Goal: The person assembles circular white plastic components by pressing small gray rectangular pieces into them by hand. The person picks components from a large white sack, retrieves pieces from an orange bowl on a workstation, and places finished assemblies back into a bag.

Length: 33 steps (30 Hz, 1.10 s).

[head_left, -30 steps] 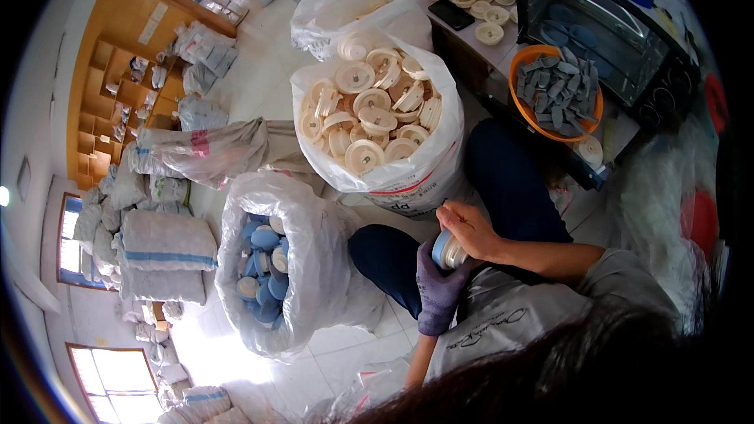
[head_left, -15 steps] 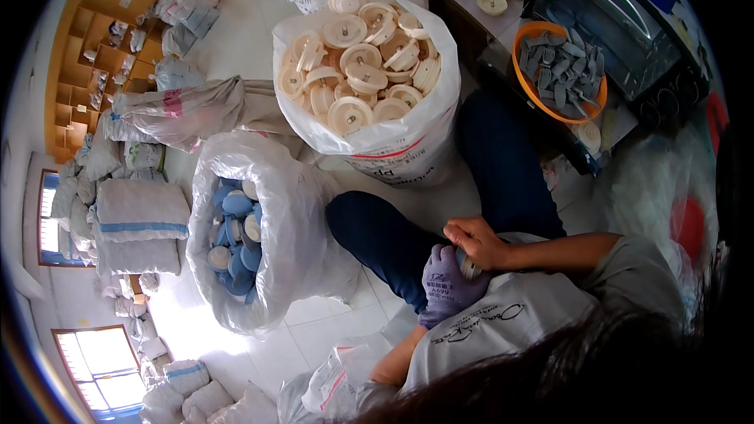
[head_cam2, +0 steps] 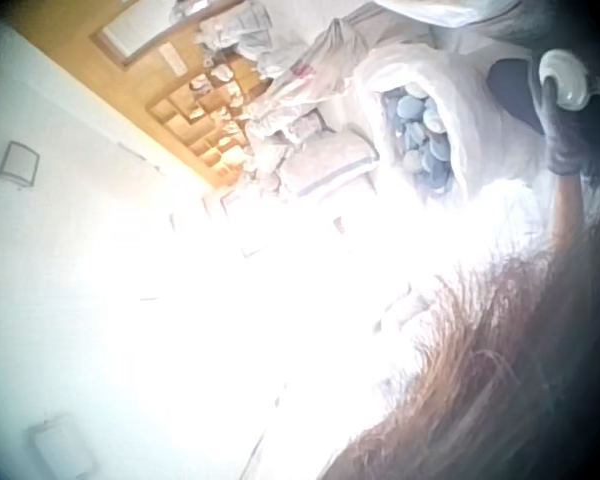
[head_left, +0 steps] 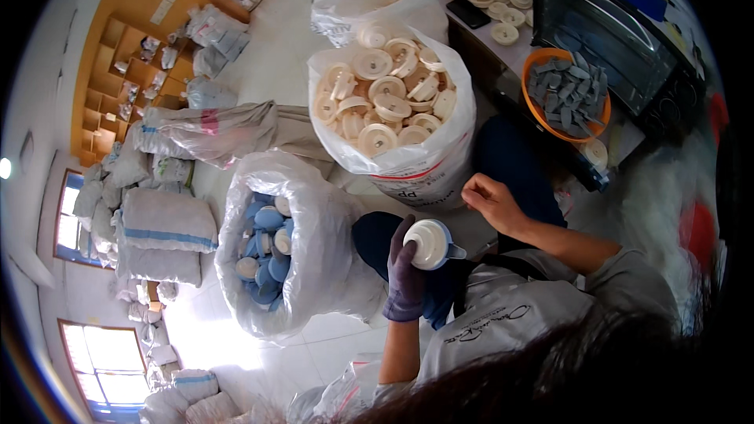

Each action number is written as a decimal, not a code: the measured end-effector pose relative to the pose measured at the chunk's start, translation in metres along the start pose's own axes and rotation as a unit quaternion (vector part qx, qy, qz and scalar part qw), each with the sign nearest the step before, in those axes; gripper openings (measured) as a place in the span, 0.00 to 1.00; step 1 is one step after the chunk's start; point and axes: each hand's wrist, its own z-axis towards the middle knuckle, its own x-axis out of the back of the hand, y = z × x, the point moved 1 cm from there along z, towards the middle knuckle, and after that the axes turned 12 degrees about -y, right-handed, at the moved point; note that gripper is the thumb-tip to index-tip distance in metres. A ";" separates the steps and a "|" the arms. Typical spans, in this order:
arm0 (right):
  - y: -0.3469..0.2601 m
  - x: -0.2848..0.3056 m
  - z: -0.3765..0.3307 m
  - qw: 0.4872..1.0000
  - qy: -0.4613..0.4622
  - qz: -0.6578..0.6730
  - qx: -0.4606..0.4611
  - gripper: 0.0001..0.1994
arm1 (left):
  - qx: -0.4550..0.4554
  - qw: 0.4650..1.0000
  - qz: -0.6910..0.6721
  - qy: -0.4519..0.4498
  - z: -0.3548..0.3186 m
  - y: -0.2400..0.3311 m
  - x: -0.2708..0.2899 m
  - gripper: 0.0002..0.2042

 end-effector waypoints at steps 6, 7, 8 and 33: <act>-0.019 -0.006 -0.011 0.991 -0.127 0.003 -0.035 0.05 | -0.013 0.940 -0.341 -0.014 0.005 -0.037 0.019 0.25; -0.022 -0.011 -0.014 0.987 -0.138 0.048 -0.066 0.06 | -0.025 0.922 -0.386 -0.025 0.005 -0.039 0.014 0.24; -0.027 -0.015 -0.017 0.980 -0.148 0.093 -0.097 0.06 | -0.043 0.938 -0.343 -0.015 0.007 -0.041 0.008 0.25; -0.032 -0.016 -0.030 0.860 -0.105 -0.362 0.345 0.15 | -0.117 0.962 -0.246 -0.032 0.011 -0.031 -0.038 0.48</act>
